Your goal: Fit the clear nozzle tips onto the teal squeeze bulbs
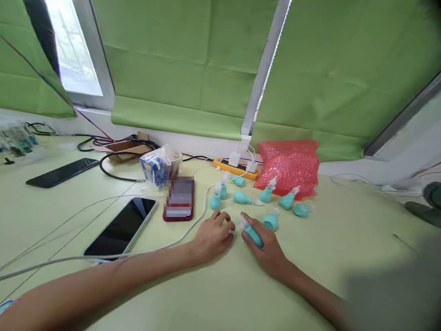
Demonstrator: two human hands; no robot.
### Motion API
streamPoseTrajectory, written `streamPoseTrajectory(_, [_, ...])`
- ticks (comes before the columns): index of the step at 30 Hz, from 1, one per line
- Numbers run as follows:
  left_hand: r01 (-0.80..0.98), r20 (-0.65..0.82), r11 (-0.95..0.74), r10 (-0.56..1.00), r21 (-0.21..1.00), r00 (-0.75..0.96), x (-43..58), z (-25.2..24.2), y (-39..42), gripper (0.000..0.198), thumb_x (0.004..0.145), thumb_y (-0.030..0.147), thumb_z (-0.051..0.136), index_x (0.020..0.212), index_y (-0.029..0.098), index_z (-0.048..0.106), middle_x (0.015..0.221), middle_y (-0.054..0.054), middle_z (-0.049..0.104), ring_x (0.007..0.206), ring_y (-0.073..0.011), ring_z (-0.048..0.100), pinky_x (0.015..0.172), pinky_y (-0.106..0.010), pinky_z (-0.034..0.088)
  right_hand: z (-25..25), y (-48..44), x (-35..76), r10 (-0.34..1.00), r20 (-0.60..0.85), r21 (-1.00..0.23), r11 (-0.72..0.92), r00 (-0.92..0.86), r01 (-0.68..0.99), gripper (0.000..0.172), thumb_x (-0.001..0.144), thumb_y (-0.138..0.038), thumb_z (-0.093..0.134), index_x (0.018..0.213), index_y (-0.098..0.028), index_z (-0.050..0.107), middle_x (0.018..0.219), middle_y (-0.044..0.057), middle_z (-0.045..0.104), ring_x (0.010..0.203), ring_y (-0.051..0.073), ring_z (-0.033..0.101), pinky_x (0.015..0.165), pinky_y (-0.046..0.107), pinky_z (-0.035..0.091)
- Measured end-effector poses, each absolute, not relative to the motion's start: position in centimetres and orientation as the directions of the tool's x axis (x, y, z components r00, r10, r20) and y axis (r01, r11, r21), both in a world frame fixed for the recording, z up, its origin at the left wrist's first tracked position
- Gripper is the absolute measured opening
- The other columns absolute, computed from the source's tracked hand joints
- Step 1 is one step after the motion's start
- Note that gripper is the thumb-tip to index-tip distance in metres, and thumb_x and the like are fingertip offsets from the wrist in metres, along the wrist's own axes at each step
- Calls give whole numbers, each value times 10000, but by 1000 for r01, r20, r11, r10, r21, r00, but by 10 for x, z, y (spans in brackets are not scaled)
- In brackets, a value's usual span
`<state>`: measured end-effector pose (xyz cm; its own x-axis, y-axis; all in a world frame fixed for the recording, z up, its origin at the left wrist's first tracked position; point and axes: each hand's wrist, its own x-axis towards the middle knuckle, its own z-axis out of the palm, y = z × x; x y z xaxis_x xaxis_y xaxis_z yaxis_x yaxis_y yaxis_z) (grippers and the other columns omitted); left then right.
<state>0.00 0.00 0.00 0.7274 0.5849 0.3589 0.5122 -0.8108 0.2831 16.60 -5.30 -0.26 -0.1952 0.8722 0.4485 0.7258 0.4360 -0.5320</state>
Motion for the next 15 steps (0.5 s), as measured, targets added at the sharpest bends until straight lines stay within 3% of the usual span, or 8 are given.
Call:
streamPoseTrajectory(5, [528,358,-616,780,585,513,18,2,-5,116,657,169,533,771,168,513,803,-24,506,762,-168,467,617,-257,388,-8,-50,170,900,436,-600,290,1,746,338,761,-298,478,1067,-181,396,964,80,559,886,205,537,743,329,447])
streamPoseTrajectory(7, [503,335,-572,807,648,487,20,3,-4,81,682,231,532,695,159,496,683,7,511,638,-127,469,551,-223,368,-7,-50,171,904,428,-617,286,7,733,282,749,-296,487,993,-184,401,911,68,560,845,198,542,716,316,447])
streamPoseTrajectory(9, [438,318,-544,812,716,489,21,4,-2,169,713,311,519,651,156,494,612,25,509,558,-100,449,511,-204,345,-4,-50,170,915,401,-626,308,-42,717,232,758,-276,467,965,-189,407,871,52,561,807,185,543,709,309,439])
streamPoseTrajectory(15, [261,264,-426,834,866,484,19,1,2,231,725,363,536,663,143,572,560,27,515,514,-84,409,480,-189,311,0,-52,169,929,365,-676,312,-64,668,221,779,-263,437,984,-189,399,905,51,543,848,179,523,719,301,428])
